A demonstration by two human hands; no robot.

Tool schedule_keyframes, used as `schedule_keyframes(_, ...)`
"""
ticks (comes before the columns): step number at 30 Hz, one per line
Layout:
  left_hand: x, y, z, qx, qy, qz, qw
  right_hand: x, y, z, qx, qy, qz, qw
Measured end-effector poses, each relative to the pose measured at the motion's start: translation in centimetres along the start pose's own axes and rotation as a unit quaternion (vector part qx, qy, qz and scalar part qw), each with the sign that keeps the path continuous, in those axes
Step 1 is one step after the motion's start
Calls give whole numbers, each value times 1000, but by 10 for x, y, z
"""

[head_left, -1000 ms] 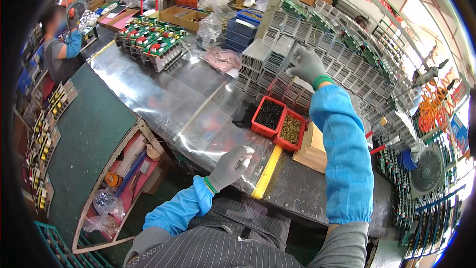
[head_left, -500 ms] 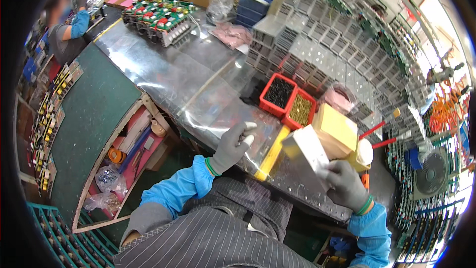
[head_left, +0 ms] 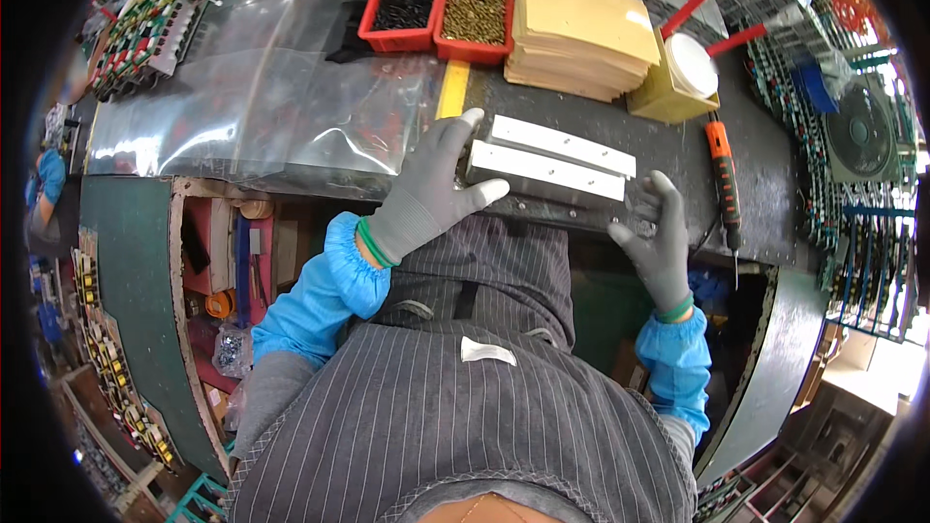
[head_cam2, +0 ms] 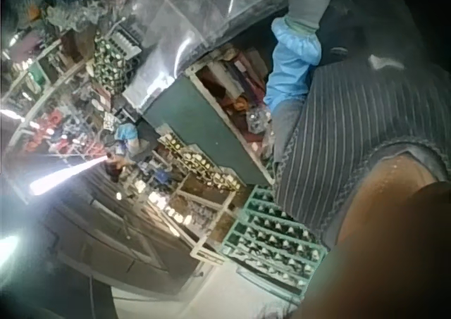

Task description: Assembling electronic components, applying adhesive, and using a power screwdriver on a workbench.

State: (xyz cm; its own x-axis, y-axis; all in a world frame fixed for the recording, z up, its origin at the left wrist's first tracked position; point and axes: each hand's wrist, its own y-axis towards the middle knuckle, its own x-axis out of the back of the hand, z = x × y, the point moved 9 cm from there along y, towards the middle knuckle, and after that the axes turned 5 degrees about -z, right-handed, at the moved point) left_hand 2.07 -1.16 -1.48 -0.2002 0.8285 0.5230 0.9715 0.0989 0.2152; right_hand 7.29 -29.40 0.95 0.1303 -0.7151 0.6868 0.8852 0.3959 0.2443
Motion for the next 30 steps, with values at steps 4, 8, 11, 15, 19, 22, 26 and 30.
schedule_keyframes(4,-14,4,-6,0,70,-15,997,-35,-2,-8,-82,98,0,992)
schedule_keyframes(8,-9,14,-10,-24,37,-76,996,-36,24,6,-38,104,-28,993)
schedule_keyframes(11,-10,23,-7,-13,63,-85,994,-37,36,-13,-43,86,-17,995)
schedule_keyframes(15,-22,30,5,73,127,37,989,-48,39,-25,-109,123,54,985)
schedule_keyframes(19,-25,21,10,123,119,86,982,-49,35,-13,-84,159,66,981)
schedule_keyframes(22,-26,15,8,130,105,78,983,-50,35,-8,-98,169,82,977)
schedule_keyframes(26,-31,10,6,126,89,96,983,-54,30,-19,-131,198,113,965)
schedule_keyframes(30,-33,16,6,94,70,74,990,-55,32,-20,-125,221,113,961)
